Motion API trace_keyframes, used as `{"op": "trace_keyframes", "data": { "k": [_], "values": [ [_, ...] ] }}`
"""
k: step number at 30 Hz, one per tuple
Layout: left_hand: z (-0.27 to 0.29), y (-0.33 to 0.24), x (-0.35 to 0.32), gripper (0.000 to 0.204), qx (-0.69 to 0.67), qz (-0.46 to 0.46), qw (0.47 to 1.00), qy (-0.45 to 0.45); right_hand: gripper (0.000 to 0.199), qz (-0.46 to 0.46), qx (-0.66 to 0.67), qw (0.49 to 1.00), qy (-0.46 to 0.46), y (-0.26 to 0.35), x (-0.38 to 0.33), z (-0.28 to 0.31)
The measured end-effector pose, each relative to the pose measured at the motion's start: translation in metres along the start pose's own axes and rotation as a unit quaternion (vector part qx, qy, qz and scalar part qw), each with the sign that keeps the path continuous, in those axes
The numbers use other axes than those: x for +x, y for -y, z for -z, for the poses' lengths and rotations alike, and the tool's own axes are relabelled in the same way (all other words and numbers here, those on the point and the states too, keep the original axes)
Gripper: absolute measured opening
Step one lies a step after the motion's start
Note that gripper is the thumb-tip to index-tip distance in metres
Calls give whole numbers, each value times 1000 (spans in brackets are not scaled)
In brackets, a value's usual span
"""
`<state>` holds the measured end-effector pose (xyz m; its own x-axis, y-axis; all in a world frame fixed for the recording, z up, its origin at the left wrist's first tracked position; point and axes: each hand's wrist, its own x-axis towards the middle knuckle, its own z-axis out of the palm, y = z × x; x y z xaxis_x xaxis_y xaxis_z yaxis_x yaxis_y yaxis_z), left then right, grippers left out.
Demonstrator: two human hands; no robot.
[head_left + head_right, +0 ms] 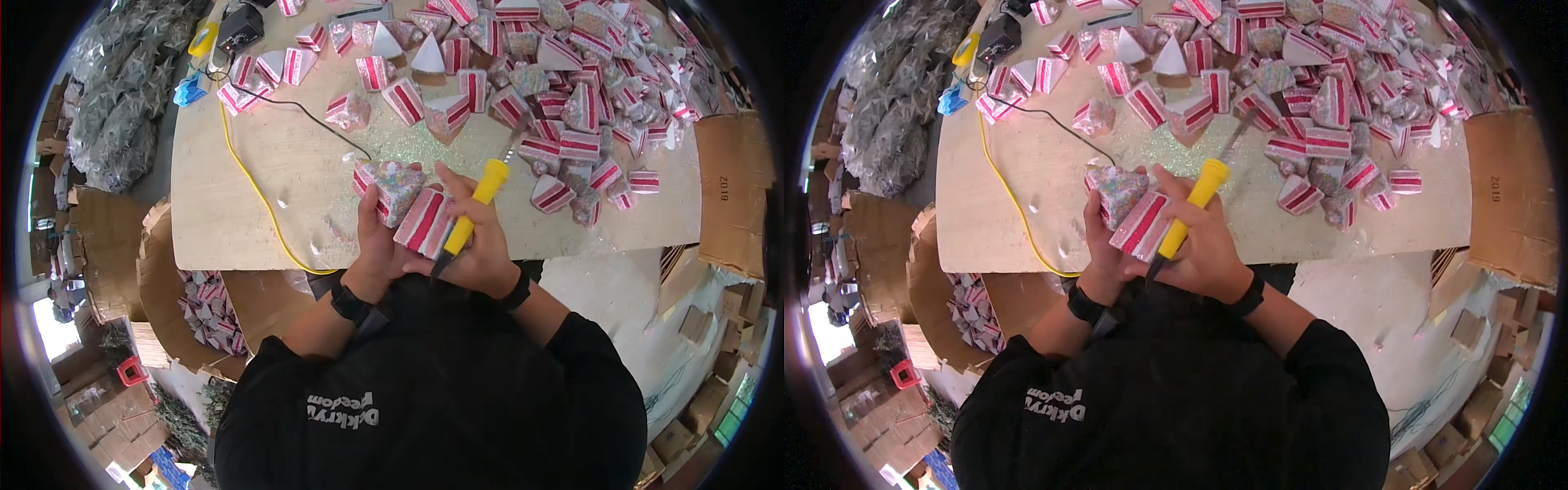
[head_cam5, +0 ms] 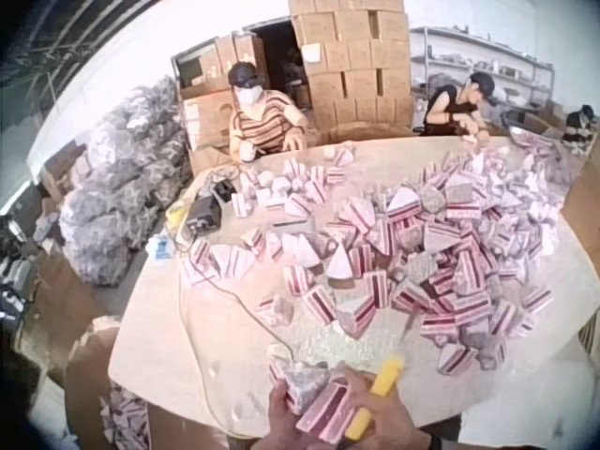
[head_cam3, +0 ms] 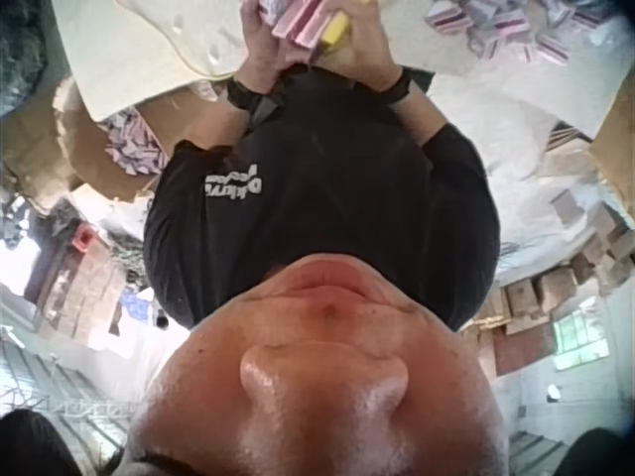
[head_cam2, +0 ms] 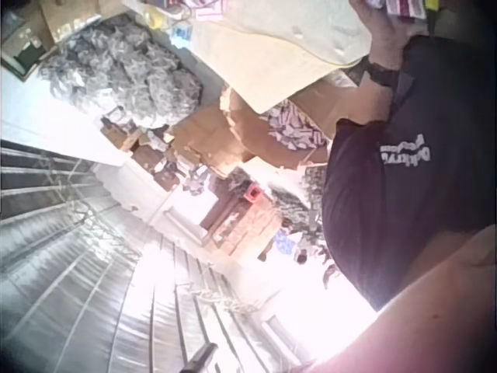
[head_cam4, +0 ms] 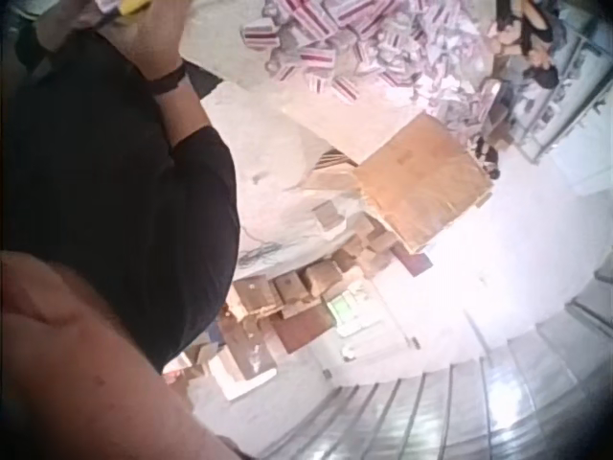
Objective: The person is using a heat-sealing tool or soldering iron to seal the edges of small triangular plastic-wrapped items.
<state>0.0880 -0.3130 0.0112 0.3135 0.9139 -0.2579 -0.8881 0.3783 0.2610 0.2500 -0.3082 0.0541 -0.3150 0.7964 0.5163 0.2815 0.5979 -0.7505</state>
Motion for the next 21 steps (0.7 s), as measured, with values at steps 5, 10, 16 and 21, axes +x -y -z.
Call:
{"op": "trace_keyframes", "data": {
  "k": [5, 10, 16, 21],
  "values": [
    [20, 2, -8, 68, -12, 19, 998, 57, 50, 47, 93, 994, -36, -19, -30, -16],
    [19, -10, -14, 67, 44, 65, 993, 86, 49, -59, 155, 966, -201, -10, -29, -20],
    [11, -5, -21, 86, 151, 62, 984, 76, 49, -188, 0, 978, -86, -17, -26, -12],
    [27, -4, -23, 84, 60, 147, 981, 112, 49, -235, 119, 961, -87, -7, -24, -12]
  ]
}}
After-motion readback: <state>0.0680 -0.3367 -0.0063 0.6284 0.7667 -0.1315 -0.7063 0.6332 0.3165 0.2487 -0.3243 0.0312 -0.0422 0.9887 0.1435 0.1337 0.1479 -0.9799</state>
